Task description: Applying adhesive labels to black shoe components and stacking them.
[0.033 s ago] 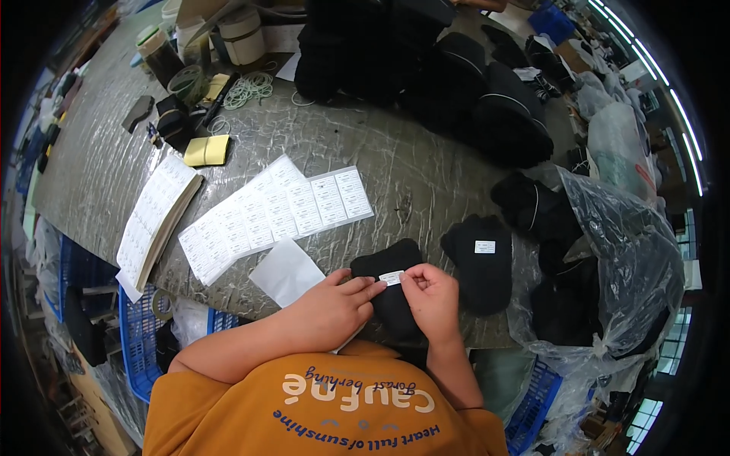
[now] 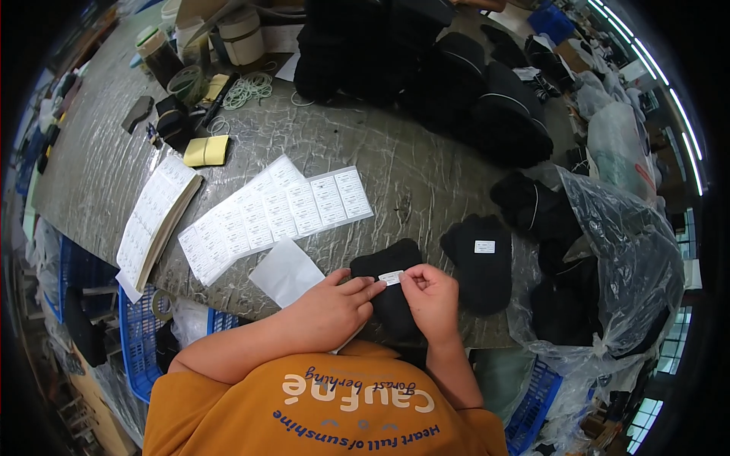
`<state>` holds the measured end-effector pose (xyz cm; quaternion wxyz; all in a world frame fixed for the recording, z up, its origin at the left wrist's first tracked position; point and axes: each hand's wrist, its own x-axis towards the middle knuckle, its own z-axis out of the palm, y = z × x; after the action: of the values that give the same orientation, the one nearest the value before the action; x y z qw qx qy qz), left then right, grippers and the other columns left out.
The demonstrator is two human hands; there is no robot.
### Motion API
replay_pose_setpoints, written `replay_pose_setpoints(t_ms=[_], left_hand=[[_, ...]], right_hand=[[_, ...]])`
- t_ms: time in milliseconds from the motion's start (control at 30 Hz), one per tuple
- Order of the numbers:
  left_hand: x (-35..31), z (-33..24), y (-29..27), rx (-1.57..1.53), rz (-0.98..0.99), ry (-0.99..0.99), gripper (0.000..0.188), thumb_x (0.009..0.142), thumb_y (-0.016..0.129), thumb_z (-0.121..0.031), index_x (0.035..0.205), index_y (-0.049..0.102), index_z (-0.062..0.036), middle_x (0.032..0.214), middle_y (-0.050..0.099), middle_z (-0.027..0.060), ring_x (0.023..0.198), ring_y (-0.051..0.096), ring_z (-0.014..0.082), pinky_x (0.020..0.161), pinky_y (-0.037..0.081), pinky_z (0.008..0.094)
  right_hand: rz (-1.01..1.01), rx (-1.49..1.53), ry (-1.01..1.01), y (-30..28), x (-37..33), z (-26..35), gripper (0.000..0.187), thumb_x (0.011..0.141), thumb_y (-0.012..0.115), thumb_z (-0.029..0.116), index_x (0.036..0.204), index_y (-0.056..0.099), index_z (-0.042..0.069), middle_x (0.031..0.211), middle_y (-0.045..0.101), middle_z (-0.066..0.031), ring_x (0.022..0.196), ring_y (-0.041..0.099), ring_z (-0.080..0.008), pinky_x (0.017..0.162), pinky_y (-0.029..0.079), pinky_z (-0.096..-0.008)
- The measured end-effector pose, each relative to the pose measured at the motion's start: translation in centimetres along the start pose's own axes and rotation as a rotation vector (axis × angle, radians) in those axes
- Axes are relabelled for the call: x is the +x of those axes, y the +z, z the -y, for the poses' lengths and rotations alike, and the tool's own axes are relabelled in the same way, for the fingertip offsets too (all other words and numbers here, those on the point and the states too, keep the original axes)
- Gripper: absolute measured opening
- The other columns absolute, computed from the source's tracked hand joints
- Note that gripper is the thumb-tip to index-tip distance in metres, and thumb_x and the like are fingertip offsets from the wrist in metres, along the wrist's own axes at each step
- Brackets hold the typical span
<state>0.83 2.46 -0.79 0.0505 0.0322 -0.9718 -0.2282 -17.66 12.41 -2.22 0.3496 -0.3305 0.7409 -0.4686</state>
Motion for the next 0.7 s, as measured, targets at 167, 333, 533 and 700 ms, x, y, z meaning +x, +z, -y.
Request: replay_pose_setpoints(t_ms=[167, 333, 533, 700], left_hand=[[0.0, -0.2, 0.1, 0.016, 0.005, -0.016, 0.02, 0.084, 0.055, -0.017, 0.087, 0.063, 0.0005, 0.137, 0.052, 0.0158, 0.127, 0.048, 0.0262, 0.106, 0.033, 0.0468], [0.1, -0.3, -0.1, 0.019, 0.01, -0.02, 0.02, 0.084, 0.055, -0.017, 0.086, 0.064, 0.0009, 0.136, 0.053, 0.0163, 0.125, 0.048, 0.0271, 0.107, 0.033, 0.0462], [0.1, -0.3, -0.3, 0.023, 0.009, -0.022, 0.019, 0.083, 0.055, -0.016, 0.085, 0.064, 0.0011, 0.136, 0.052, 0.0168, 0.125, 0.048, 0.0275, 0.107, 0.033, 0.046], [0.2, -0.4, -0.3, 0.017, 0.002, -0.028, 0.019, 0.083, 0.055, -0.015, 0.085, 0.064, 0.0013, 0.136, 0.053, 0.0172, 0.125, 0.048, 0.0279, 0.107, 0.033, 0.0462]], right_hand=[[-0.055, -0.019, -0.041, 0.3, 0.0, -0.8, 0.007, 0.083, 0.068, 0.002, 0.08, 0.066, -0.003, 0.064, 0.064, -0.0042, 0.057, 0.057, -0.005, 0.051, 0.045, -0.0233], [-0.122, -0.053, -0.076, 0.7, 0.2, -1.3, 0.006, 0.08, 0.07, 0.002, 0.079, 0.067, -0.003, 0.066, 0.066, -0.0094, 0.057, 0.061, -0.0105, 0.053, 0.047, -0.0266], [-0.142, -0.21, -0.124, 0.8, 0.2, -0.9, 0.01, 0.077, 0.071, 0.003, 0.084, 0.066, -0.003, 0.064, 0.064, -0.0109, 0.055, 0.062, -0.0186, 0.054, 0.049, -0.0302], [-0.204, -0.386, -0.155, 0.8, 0.4, 0.4, 0.021, 0.076, 0.071, 0.003, 0.095, 0.062, -0.001, 0.078, 0.064, -0.0126, 0.068, 0.063, -0.0267, 0.064, 0.051, -0.0346]])
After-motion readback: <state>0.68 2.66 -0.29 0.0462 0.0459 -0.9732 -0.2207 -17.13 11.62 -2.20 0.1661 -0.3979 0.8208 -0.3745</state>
